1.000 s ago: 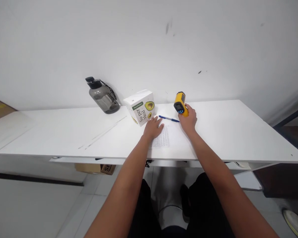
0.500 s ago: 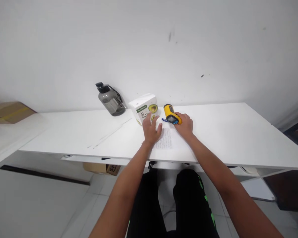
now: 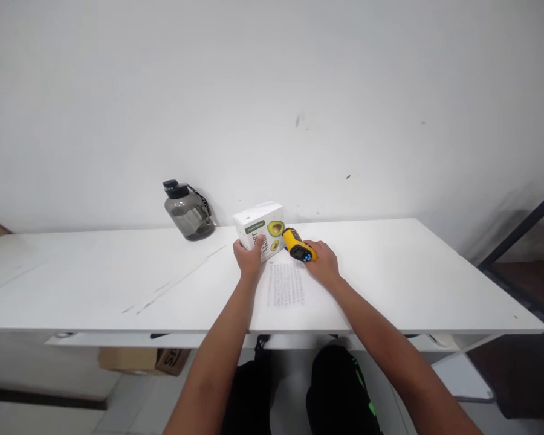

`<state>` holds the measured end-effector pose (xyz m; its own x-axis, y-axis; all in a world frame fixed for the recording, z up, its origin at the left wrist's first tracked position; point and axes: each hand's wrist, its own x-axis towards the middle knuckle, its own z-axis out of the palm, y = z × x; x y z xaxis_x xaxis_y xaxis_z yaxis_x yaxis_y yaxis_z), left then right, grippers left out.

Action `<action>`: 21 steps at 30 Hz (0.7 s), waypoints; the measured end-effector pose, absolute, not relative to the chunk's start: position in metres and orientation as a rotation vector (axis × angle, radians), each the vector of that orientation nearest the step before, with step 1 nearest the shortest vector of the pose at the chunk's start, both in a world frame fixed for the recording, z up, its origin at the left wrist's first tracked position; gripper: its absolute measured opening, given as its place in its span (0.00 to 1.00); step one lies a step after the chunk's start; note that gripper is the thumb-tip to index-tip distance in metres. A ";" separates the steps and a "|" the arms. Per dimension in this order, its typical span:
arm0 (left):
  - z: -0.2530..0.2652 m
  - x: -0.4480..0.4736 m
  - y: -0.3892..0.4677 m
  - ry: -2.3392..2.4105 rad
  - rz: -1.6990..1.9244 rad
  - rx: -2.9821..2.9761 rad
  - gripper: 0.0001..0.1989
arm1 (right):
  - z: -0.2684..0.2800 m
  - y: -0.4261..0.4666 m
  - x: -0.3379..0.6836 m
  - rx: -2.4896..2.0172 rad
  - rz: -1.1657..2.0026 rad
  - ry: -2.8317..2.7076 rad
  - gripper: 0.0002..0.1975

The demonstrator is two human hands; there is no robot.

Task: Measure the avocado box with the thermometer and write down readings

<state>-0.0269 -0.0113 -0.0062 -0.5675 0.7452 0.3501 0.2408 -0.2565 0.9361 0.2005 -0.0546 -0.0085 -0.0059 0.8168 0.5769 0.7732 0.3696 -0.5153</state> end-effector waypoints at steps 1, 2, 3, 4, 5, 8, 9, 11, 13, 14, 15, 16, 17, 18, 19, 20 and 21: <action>-0.005 -0.025 -0.014 1.611 1.884 1.138 0.32 | -0.008 -0.054 0.201 -1.398 0.063 -1.781 0.22; -0.005 -0.023 -0.017 1.588 1.893 1.119 0.33 | -0.008 -0.054 0.201 -1.393 0.066 -1.786 0.21; -0.004 -0.021 -0.019 1.563 1.903 1.124 0.33 | -0.008 -0.054 0.202 -1.385 0.070 -1.788 0.21; -0.003 -0.020 -0.020 1.539 1.916 1.141 0.33 | -0.008 -0.054 0.201 -1.376 0.074 -1.786 0.20; -0.003 -0.019 -0.022 1.514 1.927 1.159 0.33 | -0.008 -0.054 0.201 -1.366 0.078 -1.784 0.20; -0.004 -0.018 -0.023 1.449 1.933 1.219 0.33 | -0.007 -0.056 0.199 -1.348 0.078 -1.783 0.19; -0.005 -0.018 -0.024 1.435 1.930 1.245 0.33 | -0.007 -0.057 0.198 -1.343 0.072 -1.786 0.19; -0.007 -0.018 -0.024 1.423 1.916 1.291 0.32 | -0.005 -0.059 0.198 -1.335 0.056 -1.792 0.19; -0.008 -0.018 -0.024 1.432 1.900 1.305 0.32 | -0.004 -0.059 0.197 -1.331 0.052 -1.792 0.18; -0.009 -0.018 -0.024 1.437 1.892 1.302 0.32 | -0.004 -0.060 0.197 -1.331 0.055 -1.791 0.18; -0.009 -0.019 -0.024 1.436 1.884 1.295 0.32 | -0.004 -0.060 0.197 -1.331 0.060 -1.787 0.18; -0.009 -0.019 -0.025 1.431 1.877 1.286 0.32 | -0.004 -0.060 0.197 -1.329 0.066 -1.784 0.18; -0.008 -0.019 -0.025 1.424 1.871 1.282 0.33 | -0.004 -0.060 0.197 -1.324 0.072 -1.780 0.18; -0.008 -0.019 -0.025 1.417 1.866 1.282 0.33 | -0.005 -0.060 0.197 -1.317 0.078 -1.775 0.18; -0.007 -0.019 -0.026 1.415 1.862 1.286 0.33 | -0.005 -0.060 0.197 -1.311 0.082 -1.769 0.17; -0.007 -0.019 -0.027 1.418 1.862 1.291 0.33 | -0.005 -0.060 0.197 -1.303 0.085 -1.762 0.17; -0.006 -0.019 -0.027 1.424 1.865 1.297 0.32 | -0.005 -0.060 0.197 -1.296 0.084 -1.759 0.17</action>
<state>-0.0186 -0.0272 -0.0060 -0.4523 0.7959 0.4024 0.1785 -0.3612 0.9152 0.1965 -0.0601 -0.0053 -0.0233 0.7836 0.6208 0.7209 0.4434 -0.5326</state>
